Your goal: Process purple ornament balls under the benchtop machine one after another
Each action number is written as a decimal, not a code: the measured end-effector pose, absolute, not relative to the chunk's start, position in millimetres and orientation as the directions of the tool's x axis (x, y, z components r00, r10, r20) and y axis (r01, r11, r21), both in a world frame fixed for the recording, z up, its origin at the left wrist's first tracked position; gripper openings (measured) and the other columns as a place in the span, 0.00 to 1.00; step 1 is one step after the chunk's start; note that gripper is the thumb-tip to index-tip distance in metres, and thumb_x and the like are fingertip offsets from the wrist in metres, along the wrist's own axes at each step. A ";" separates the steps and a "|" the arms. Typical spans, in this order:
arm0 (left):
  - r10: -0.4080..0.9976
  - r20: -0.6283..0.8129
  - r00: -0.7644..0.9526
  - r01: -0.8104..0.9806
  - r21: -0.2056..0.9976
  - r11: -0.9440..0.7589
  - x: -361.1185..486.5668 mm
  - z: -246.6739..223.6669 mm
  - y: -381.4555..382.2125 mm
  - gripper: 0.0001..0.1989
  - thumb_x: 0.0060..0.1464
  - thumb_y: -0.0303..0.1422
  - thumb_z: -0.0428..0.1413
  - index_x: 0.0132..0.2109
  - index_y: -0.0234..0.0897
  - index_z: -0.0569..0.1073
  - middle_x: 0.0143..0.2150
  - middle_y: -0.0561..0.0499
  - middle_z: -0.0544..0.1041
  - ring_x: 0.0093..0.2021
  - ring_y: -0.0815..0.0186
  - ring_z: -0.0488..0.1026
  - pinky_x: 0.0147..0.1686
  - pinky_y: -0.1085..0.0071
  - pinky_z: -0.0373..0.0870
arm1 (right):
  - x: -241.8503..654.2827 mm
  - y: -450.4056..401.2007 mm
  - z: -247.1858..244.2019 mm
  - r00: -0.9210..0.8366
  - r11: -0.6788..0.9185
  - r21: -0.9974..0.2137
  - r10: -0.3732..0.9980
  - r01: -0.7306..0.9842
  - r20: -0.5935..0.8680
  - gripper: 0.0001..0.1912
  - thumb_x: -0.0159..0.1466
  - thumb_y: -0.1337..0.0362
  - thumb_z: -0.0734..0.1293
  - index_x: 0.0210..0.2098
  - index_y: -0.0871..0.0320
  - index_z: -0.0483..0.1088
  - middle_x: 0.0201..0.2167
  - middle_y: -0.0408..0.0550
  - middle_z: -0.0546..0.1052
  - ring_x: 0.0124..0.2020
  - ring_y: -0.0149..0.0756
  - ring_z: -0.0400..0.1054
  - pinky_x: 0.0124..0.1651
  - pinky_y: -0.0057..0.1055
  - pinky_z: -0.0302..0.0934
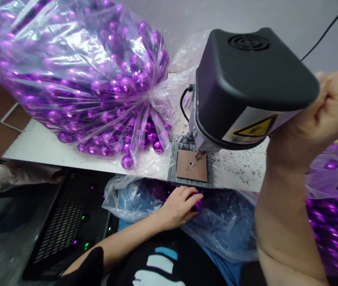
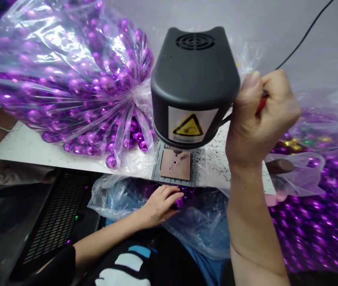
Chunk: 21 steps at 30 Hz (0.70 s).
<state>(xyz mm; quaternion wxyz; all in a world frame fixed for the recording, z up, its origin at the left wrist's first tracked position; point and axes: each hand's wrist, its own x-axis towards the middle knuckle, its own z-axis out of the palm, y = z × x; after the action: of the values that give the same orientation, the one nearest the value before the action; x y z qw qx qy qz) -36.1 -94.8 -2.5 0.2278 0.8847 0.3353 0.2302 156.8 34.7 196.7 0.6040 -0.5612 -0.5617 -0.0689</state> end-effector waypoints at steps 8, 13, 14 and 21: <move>0.760 0.483 0.435 0.534 0.541 -0.649 -64.5 23.7 -49.9 0.15 0.63 0.33 0.52 0.56 0.39 0.68 0.47 0.44 0.76 0.47 0.61 0.73 0.47 0.63 0.72 | 158.4 35.2 198.0 0.367 0.307 -0.607 0.573 0.733 0.733 0.25 0.66 0.51 0.54 0.22 0.64 0.49 0.22 0.40 0.49 0.27 0.14 0.43 0.33 0.27 0.37; 0.874 0.430 0.225 0.841 0.367 -0.397 -111.0 20.8 30.7 0.20 0.56 0.20 0.50 0.55 0.33 0.69 0.53 0.39 0.73 0.53 0.55 0.68 0.52 0.58 0.68 | 154.4 37.8 198.5 0.423 0.263 -0.649 0.576 0.714 0.699 0.23 0.66 0.53 0.55 0.21 0.62 0.47 0.24 0.41 0.49 0.27 0.15 0.44 0.35 0.29 0.39; 0.891 0.374 0.255 0.868 0.317 -0.382 -115.4 17.2 42.0 0.23 0.54 0.19 0.51 0.57 0.32 0.68 0.55 0.39 0.72 0.54 0.53 0.67 0.52 0.57 0.68 | 154.3 39.0 198.3 0.425 0.264 -0.651 0.576 0.711 0.698 0.24 0.66 0.52 0.55 0.21 0.61 0.47 0.24 0.41 0.49 0.27 0.15 0.44 0.35 0.30 0.39; 0.950 0.246 0.192 0.760 0.575 -0.303 -126.0 18.2 48.2 0.28 0.52 0.25 0.57 0.60 0.38 0.65 0.55 0.43 0.71 0.52 0.57 0.70 0.50 0.60 0.69 | 166.7 44.8 189.4 0.386 0.202 -0.618 0.625 0.760 0.678 0.26 0.67 0.45 0.50 0.25 0.61 0.50 0.27 0.43 0.51 0.34 0.18 0.57 0.40 0.31 0.45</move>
<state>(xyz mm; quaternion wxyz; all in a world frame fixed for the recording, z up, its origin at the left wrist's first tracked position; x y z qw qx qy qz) -126.0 48.2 18.2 0.1651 0.7541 0.5670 0.2874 166.7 44.8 189.4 0.5454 -0.6288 -0.5507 -0.0617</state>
